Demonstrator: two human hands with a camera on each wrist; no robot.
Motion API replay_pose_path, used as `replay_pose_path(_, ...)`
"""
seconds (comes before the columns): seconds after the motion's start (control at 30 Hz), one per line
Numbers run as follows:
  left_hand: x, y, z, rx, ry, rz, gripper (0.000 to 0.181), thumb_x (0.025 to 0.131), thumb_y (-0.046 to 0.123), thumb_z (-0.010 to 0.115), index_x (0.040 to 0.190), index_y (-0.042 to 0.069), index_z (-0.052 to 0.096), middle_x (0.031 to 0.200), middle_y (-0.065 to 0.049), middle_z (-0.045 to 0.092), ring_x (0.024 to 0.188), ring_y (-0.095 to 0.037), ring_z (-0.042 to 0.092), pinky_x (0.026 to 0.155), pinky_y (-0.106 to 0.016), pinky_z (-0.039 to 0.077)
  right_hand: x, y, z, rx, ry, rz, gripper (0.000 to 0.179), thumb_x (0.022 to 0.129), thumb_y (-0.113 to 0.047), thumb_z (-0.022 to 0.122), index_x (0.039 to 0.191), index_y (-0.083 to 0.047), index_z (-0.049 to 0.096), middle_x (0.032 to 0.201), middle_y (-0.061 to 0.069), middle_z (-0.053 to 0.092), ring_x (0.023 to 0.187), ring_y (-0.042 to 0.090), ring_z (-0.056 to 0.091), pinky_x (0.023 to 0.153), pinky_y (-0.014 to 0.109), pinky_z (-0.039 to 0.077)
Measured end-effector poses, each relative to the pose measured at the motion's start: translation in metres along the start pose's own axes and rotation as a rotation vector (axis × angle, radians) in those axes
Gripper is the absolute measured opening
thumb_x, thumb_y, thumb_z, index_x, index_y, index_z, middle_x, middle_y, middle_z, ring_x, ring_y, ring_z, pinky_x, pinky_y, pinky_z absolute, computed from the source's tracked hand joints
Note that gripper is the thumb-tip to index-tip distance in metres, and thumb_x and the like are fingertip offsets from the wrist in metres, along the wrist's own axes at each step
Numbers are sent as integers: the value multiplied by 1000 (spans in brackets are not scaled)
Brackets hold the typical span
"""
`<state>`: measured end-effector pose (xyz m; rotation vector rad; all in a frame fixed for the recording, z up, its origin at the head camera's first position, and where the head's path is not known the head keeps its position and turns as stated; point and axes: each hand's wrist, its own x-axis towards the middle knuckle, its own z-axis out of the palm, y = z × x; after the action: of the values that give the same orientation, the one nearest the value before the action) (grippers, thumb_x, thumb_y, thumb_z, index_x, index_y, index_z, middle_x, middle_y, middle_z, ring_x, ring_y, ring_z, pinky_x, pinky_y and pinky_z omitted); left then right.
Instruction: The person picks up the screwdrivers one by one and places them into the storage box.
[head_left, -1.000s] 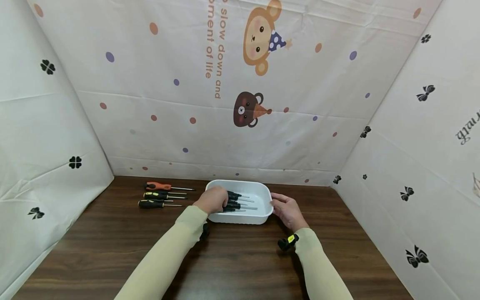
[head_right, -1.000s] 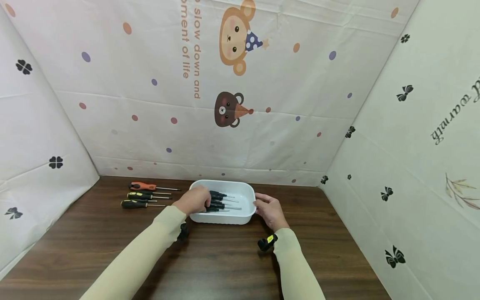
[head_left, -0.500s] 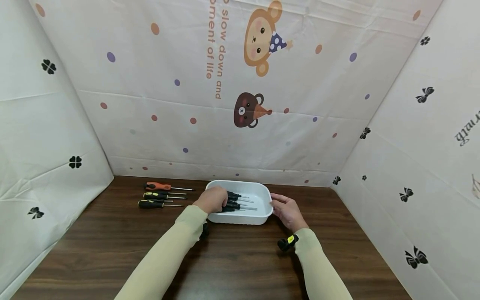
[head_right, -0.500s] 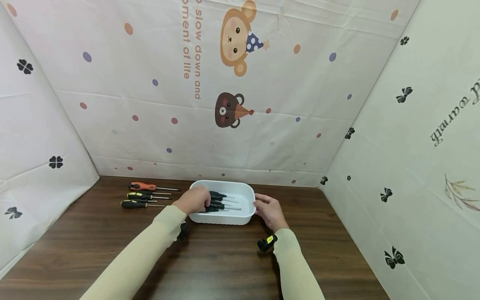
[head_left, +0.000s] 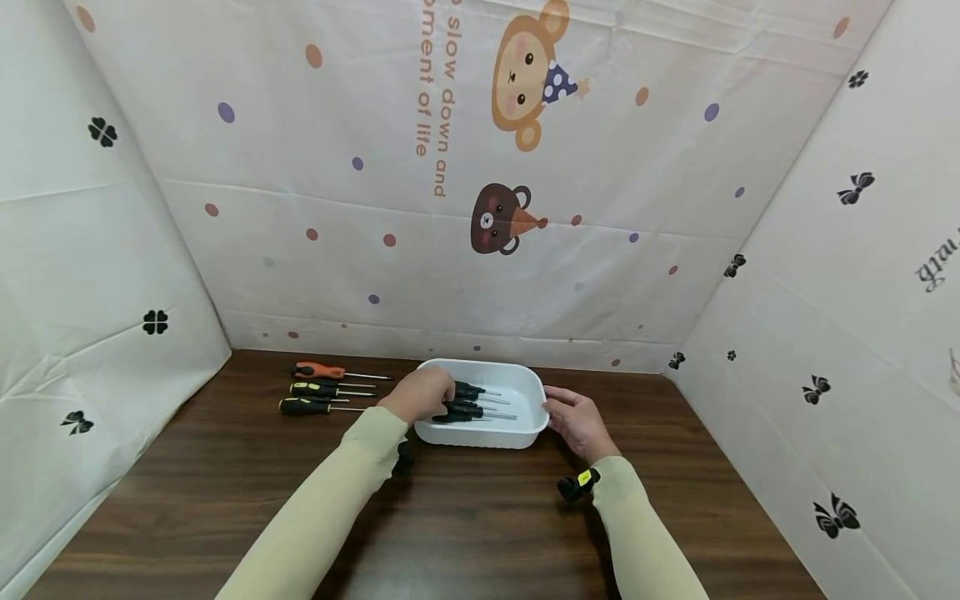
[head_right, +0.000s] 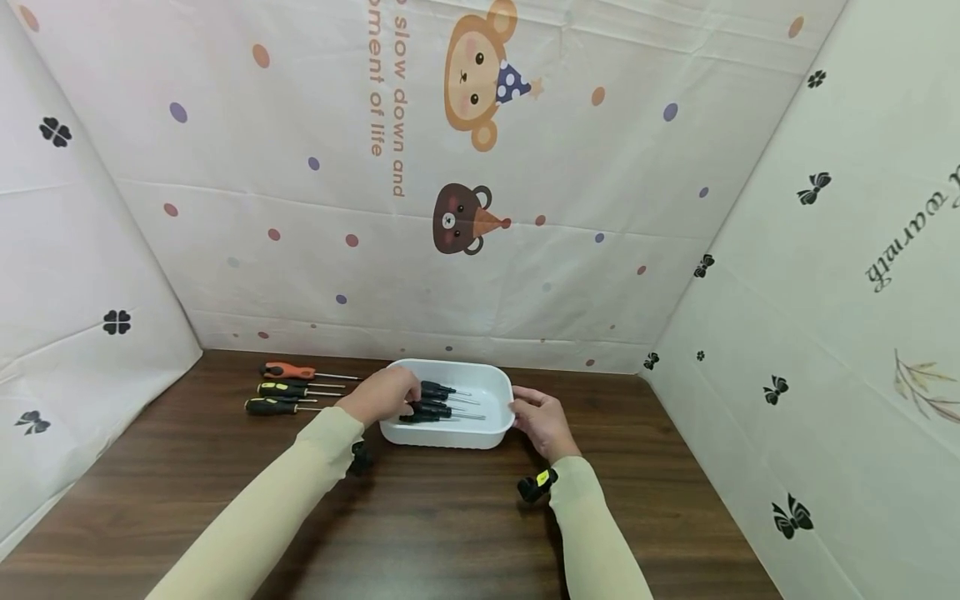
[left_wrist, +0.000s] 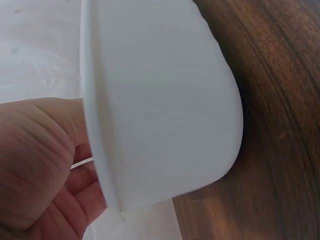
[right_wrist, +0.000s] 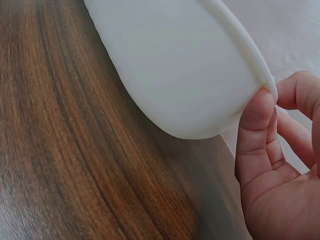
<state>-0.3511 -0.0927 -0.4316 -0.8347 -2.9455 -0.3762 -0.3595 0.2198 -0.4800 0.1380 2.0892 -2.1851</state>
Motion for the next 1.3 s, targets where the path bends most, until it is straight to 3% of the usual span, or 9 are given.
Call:
replay_pose_path(0.1, -3, 0, -4, -14, 8, -25, 61, 88, 9, 82, 61, 19, 27, 60, 8, 19, 58, -11, 22, 57, -28, 23, 0, -1, 0, -9, -1, -1, 45, 96, -1, 66, 140, 4, 58, 128, 20, 69, 77, 10, 68, 71, 23, 60)
replay_pose_path(0.17, -5, -2, -5, -17, 18, -42, 44, 87, 11, 82, 60, 15, 48, 61, 9, 39, 60, -10, 35, 59, -28, 36, 0, -1, 0, -10, -4, -4, 44, 96, -1, 66, 140, 4, 59, 128, 21, 69, 78, 10, 68, 71, 24, 60)
replay_pose_path(0.27, -7, -6, -6, -18, 31, -59, 12, 87, 12, 82, 80, 10, 73, 79, 4, 66, 74, -13, 56, 71, -34, 52, 1, -1, 0, -10, -6, -6, 44, 96, -1, 66, 140, 5, 58, 128, 21, 70, 78, 11, 69, 71, 24, 60)
replay_pose_path(0.33, -8, -9, -5, -26, 43, -67, 11, 87, 11, 83, 97, 8, 79, 95, 0, 74, 88, -17, 66, 82, -39, 57, 1, -1, 0, -6, -8, -7, 45, 96, -1, 66, 140, 5, 58, 127, 20, 70, 78, 10, 69, 71, 24, 60)
replay_pose_path(0.57, -15, -15, -4, -74, 100, -65, 21, 90, 12, 79, 110, 6, 77, 108, -6, 76, 102, -23, 70, 91, -42, 58, 2, 1, 2, 20, -21, -14, 47, 94, 4, 65, 140, 7, 57, 118, 17, 74, 74, 10, 68, 68, 24, 59)
replay_pose_path(0.8, -26, -23, -5, -86, 227, -53, 25, 91, 13, 79, 116, 8, 76, 115, -6, 72, 111, -24, 68, 96, -42, 56, 1, 0, 2, 7, -13, -15, 47, 94, 2, 66, 140, 7, 58, 118, 16, 74, 75, 10, 67, 68, 23, 59)
replay_pose_path(1.07, -41, -30, -8, -157, 336, -79, 23, 93, 14, 76, 116, 7, 76, 110, -6, 70, 88, -21, 63, 79, -36, 56, 1, 1, -1, 4, -5, -11, 48, 95, -1, 68, 141, 5, 57, 122, 15, 73, 79, 10, 67, 71, 23, 59)
replay_pose_path(1.3, -57, -42, -10, -195, 352, -123, 22, 94, 15, 75, 115, 8, 76, 112, -4, 70, 98, -20, 67, 88, -42, 59, 0, 1, 0, 25, -9, -10, 49, 95, -1, 68, 142, 4, 56, 122, 15, 73, 78, 9, 67, 70, 23, 59)
